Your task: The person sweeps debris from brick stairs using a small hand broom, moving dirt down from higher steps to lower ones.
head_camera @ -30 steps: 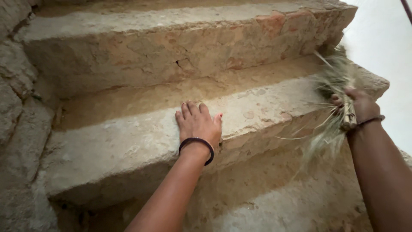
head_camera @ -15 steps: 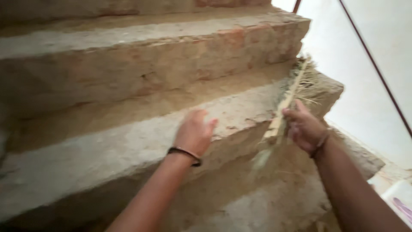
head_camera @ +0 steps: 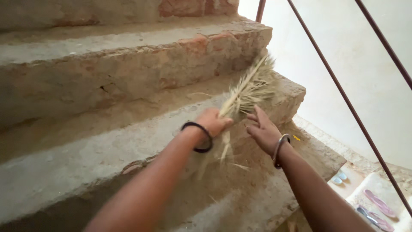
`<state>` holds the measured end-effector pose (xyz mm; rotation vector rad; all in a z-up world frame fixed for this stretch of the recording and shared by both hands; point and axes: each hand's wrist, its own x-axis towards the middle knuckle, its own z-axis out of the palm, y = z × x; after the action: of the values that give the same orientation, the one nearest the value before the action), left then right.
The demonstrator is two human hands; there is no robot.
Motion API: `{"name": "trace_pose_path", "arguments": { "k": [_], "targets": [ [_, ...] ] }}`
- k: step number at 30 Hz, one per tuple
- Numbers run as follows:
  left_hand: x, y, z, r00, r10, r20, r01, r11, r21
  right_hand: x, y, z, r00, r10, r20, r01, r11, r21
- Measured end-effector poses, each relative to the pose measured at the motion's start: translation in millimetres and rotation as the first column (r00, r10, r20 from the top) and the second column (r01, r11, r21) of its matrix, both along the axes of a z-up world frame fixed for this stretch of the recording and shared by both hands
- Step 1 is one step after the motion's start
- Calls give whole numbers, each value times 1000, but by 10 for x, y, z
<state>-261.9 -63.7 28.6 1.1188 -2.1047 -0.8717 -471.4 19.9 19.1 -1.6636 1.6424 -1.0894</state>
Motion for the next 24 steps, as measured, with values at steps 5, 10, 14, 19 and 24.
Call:
{"name": "trace_pose_path", "arguments": {
  "k": [5,10,14,19,24],
  "targets": [
    [705,160,611,844,344,410,-206,916,-345,383,-184,-195,687,-68,-723,-15,994,-108],
    [849,87,701,765,322,558,-247,947,-207,830,-176,-92,585,39,-810,10,998,55],
    [863,195,761,821,230,522,-168,972,-163,909,-147,-10,561,35,-827,6,999,46],
    [717,34,818,839,261,477,-152,955,-254,925,-201,-14,569,49,-821,49,994,93],
    [414,-574,543,847,246,472,-208,969,-133,936,-254,-18,527,99,-844,18,992,128]
  ]
}}
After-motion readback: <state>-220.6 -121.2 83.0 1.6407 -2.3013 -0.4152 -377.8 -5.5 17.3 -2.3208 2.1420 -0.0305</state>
